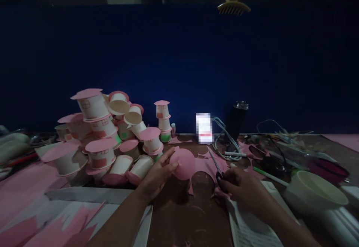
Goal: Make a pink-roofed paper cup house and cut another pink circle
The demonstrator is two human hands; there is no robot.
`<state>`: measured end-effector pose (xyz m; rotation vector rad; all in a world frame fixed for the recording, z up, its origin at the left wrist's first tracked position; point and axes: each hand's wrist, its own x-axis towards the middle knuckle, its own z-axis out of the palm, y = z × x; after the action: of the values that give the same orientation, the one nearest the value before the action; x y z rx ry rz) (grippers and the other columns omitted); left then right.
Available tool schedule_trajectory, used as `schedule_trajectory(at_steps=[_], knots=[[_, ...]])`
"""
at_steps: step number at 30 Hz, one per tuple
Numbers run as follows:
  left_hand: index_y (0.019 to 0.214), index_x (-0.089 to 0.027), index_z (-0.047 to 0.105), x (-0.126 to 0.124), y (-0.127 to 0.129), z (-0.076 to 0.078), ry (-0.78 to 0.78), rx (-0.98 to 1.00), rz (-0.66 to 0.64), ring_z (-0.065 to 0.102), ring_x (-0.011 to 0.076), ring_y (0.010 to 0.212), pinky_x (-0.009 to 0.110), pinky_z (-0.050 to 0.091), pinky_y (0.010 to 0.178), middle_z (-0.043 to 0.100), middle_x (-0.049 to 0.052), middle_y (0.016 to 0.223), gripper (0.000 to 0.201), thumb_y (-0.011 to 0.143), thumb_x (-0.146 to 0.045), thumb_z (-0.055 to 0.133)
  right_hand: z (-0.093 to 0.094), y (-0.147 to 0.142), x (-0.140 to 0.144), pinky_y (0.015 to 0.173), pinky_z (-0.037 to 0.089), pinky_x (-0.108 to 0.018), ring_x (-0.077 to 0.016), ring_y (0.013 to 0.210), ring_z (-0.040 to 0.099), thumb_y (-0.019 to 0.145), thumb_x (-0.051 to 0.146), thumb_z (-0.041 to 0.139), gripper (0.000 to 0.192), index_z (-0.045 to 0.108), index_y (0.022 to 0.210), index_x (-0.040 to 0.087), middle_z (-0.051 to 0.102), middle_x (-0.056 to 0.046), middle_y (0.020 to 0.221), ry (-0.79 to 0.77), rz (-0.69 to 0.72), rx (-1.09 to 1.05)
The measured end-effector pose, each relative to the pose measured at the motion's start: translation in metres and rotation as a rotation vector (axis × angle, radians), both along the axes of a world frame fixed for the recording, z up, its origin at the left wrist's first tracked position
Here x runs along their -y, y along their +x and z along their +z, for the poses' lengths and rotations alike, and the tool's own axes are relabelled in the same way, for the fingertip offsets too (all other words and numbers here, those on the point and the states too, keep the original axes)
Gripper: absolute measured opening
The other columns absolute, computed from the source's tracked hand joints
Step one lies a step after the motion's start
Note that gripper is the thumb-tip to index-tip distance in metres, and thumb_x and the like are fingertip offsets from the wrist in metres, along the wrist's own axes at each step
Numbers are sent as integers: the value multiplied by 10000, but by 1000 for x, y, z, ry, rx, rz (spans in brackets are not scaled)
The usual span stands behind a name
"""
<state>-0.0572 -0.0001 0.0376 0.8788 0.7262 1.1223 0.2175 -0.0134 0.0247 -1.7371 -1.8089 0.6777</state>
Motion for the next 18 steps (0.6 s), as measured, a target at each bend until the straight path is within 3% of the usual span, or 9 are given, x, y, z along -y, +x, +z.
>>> schedule_trajectory(at_steps=[4, 9, 18], knots=[[1454, -284, 325, -1, 0, -5, 4, 28, -28, 593, 214, 1137, 324, 446, 991, 548, 83, 1366, 757, 796, -222, 695, 9, 0, 6, 570, 394, -285, -252, 746, 697, 789, 373, 576, 202, 628, 924, 231, 757, -56, 820, 54, -57, 254], [1453, -267, 325, -3, 2, -11, -25, 10, -89, 576, 239, 1162, 374, 434, 1009, 498, 107, 1409, 748, 803, -236, 693, 19, -1, 13, 507, 265, -296, -311, 724, 710, 853, 375, 488, 208, 667, 873, 269, 759, -82, 783, -9, -98, 649], [1399, -247, 426, -1, 4, -11, -2, -66, -126, 576, 266, 1158, 404, 448, 986, 548, 126, 1342, 675, 787, -300, 708, 16, 0, 18, 509, 286, -320, -326, 726, 699, 852, 382, 504, 261, 674, 698, 257, 741, -98, 738, -6, -82, 732]])
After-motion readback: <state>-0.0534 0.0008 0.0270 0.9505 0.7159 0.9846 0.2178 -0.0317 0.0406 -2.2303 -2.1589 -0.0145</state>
